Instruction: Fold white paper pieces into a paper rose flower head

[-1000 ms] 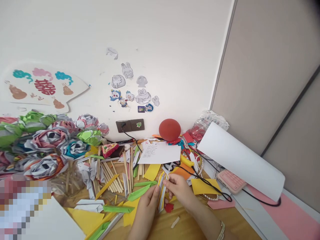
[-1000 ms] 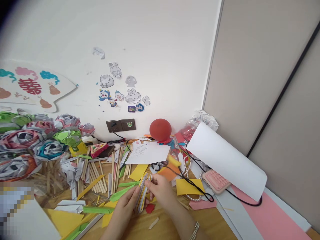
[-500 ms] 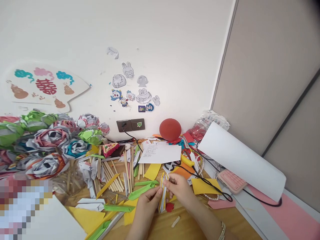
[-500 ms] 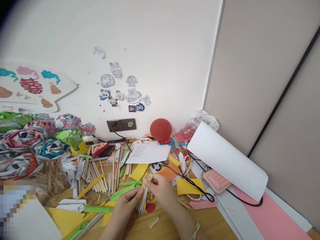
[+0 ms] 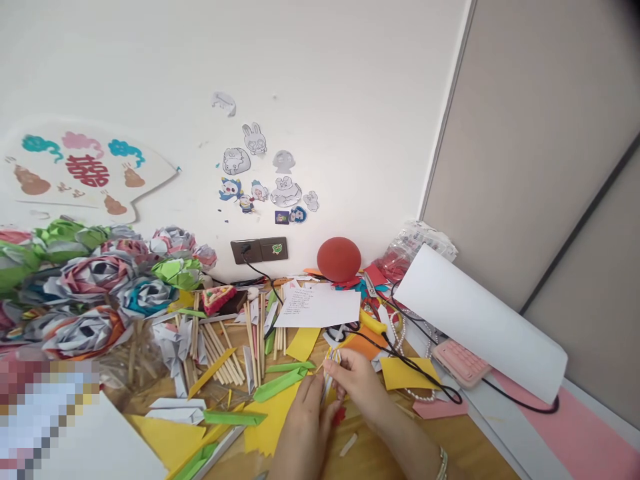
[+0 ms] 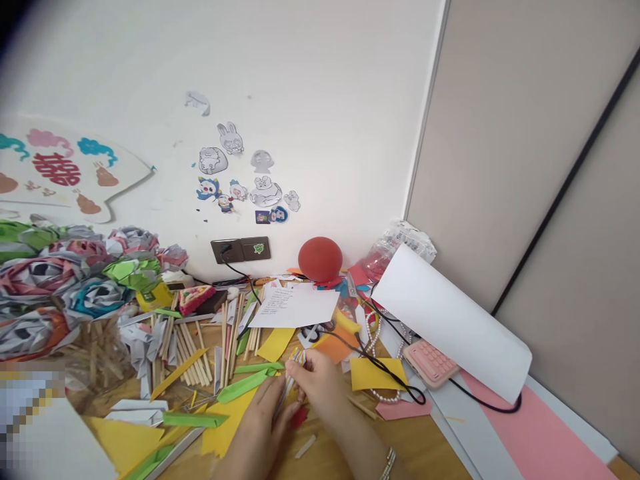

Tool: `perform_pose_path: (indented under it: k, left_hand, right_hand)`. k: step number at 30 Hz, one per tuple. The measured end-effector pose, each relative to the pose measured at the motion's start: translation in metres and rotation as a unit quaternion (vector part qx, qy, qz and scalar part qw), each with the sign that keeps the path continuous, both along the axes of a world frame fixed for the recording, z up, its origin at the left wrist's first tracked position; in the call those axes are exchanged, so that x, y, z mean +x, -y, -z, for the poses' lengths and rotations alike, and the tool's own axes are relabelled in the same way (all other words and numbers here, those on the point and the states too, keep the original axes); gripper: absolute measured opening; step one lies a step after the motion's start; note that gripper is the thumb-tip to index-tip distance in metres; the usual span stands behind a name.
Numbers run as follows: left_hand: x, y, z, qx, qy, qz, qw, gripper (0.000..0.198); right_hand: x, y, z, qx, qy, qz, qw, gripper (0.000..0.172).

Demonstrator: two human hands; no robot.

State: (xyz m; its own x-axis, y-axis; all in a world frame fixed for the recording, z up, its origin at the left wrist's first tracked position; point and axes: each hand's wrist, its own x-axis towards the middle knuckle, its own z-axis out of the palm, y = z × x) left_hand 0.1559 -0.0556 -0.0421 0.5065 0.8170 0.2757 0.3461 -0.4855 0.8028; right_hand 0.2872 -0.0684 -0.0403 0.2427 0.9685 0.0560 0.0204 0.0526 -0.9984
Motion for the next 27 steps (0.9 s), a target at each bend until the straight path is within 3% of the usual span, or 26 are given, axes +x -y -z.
perform_pose_path:
  k: [4,8,10,12,15,18,22,24,27]
  left_hand:
    - [-0.002,-0.005,0.003,0.019,-0.031,0.009,0.999,0.023]
    - [-0.006,-0.005,-0.004,0.049,-0.093,-0.012,0.994,0.025]
    - [-0.007,-0.005,-0.009,0.025,-0.066,-0.027,0.997,0.021]
    - [-0.006,-0.006,-0.013,-0.038,-0.002,-0.018,0.999,0.021]
    - [-0.005,-0.009,-0.017,-0.174,0.078,0.063,0.98,0.031]
    - [-0.004,-0.009,-0.018,-0.302,0.143,0.141,0.932,0.037]
    - [-0.006,-0.007,-0.021,-0.438,0.211,0.182,0.855,0.035]
    - [-0.008,-0.008,-0.023,-0.472,0.209,0.191,0.835,0.034]
    - [-0.009,-0.011,-0.025,-0.495,0.184,0.187,0.828,0.035]
  right_hand:
    - [-0.004,-0.001,0.001,-0.009,0.002,0.025,1.0,0.038]
    - [-0.009,0.001,-0.002,-0.032,-0.036,0.032,0.998,0.038]
    - [-0.008,0.003,-0.007,-0.023,-0.064,0.009,0.998,0.037]
    - [-0.005,0.006,-0.013,0.007,-0.082,-0.044,0.996,0.035]
    - [0.004,0.008,-0.02,0.033,-0.078,-0.108,0.991,0.033]
    - [0.009,0.009,-0.021,0.025,-0.053,-0.095,0.994,0.03]
    - [0.007,0.008,-0.019,-0.004,-0.034,-0.061,0.998,0.029]
    - [0.005,0.007,-0.018,-0.024,-0.025,-0.044,0.998,0.028]
    - [0.002,0.006,-0.016,-0.047,-0.009,-0.032,0.998,0.024]
